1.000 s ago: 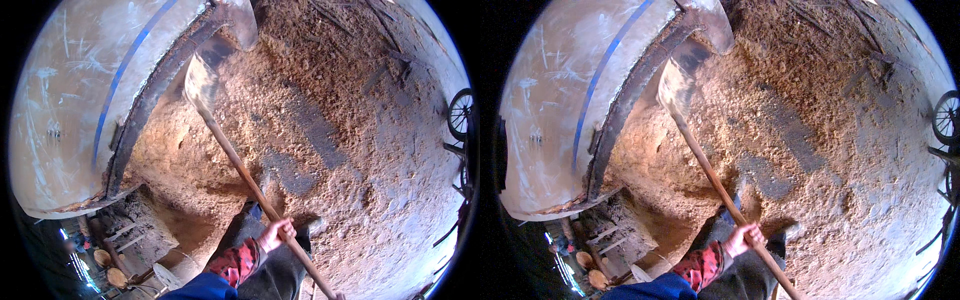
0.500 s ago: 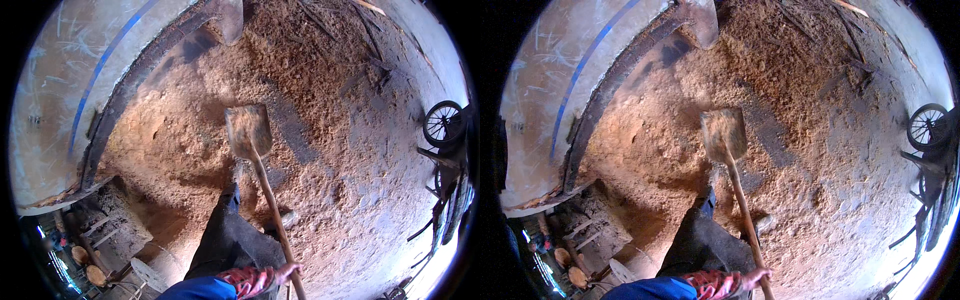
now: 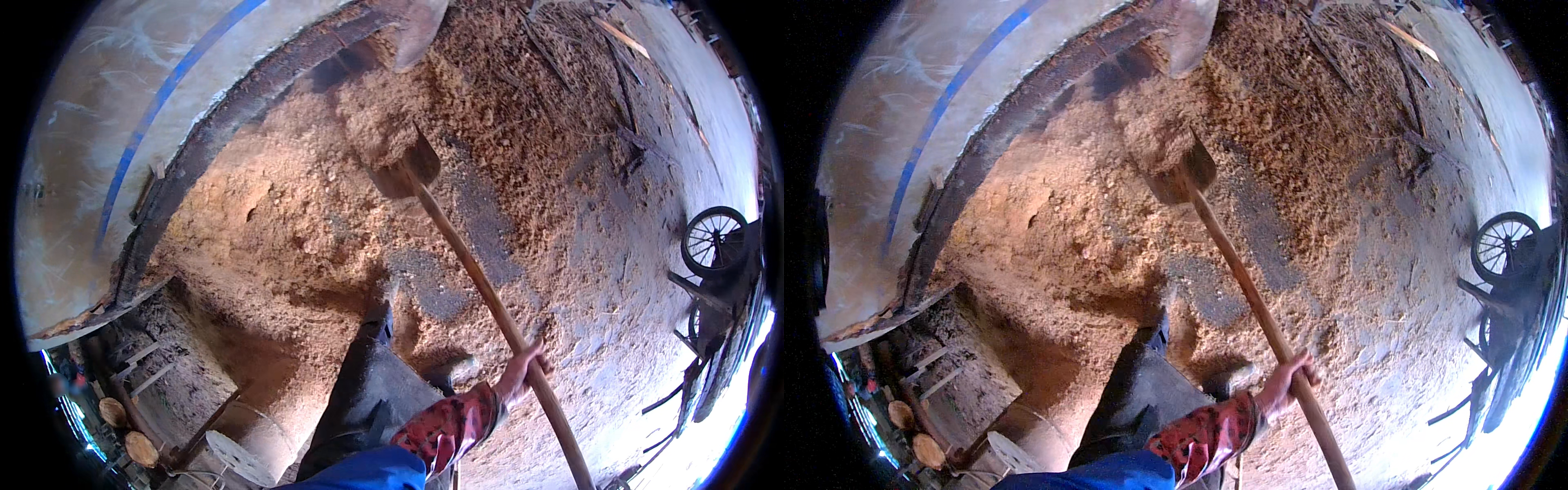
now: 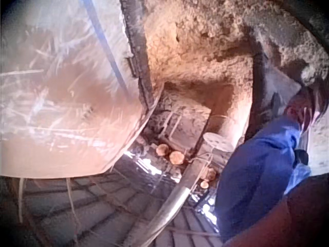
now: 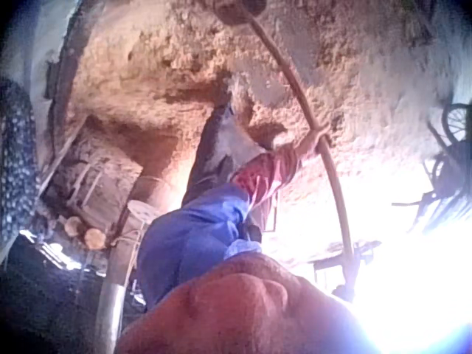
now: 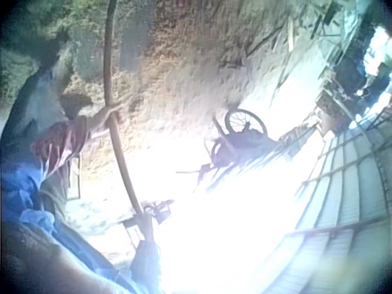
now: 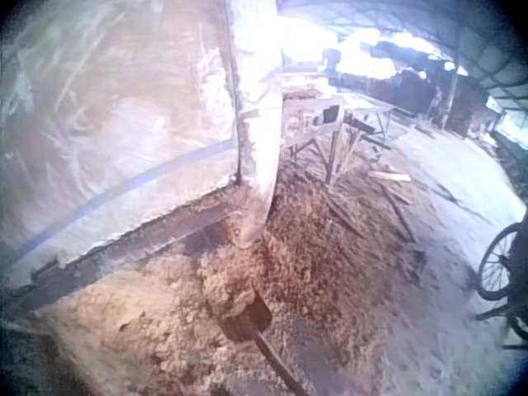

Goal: The person uses a shovel to repeatedly scoop and move a large pile of sawdust within a workshop. The camera captures the repetitive action of lifting and shifting the material from a first-person perspective.

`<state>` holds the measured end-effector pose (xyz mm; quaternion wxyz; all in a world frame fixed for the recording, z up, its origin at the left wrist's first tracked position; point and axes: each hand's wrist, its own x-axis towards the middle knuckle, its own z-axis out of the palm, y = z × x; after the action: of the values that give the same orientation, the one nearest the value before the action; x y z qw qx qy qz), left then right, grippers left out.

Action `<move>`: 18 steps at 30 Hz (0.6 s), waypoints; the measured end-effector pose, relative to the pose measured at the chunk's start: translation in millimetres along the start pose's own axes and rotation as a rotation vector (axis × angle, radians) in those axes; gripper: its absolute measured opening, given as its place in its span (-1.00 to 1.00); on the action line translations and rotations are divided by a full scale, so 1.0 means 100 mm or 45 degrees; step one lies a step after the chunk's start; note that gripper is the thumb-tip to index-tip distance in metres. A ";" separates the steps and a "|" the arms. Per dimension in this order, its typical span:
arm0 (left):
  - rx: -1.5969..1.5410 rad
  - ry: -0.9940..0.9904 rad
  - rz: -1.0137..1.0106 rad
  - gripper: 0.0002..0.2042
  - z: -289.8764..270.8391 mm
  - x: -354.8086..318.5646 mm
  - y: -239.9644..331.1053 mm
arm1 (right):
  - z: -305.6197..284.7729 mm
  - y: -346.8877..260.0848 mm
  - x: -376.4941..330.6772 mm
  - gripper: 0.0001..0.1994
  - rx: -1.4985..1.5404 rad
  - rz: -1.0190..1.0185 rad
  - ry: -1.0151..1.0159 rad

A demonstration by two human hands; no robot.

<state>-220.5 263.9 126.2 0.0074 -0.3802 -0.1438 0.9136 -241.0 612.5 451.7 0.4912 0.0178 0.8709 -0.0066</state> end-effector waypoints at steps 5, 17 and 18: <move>-0.031 -0.093 0.298 -0.69 -0.12 0.02 1.14 | 0.82 -1.95 1.30 -0.74 -0.165 -0.463 -0.051; 0.435 0.466 0.542 -0.73 -1.46 -0.17 2.55 | 3.17 -2.90 1.73 -0.61 0.188 -0.565 -0.043; 0.470 0.401 0.508 -0.73 -1.48 -0.24 2.50 | 3.18 -2.79 1.64 -0.62 0.186 -0.572 -0.058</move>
<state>-76.1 59.2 -23.6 -0.0810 -0.5300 0.1050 0.8376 -64.2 328.3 145.0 0.4942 -0.1411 0.8389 -0.1792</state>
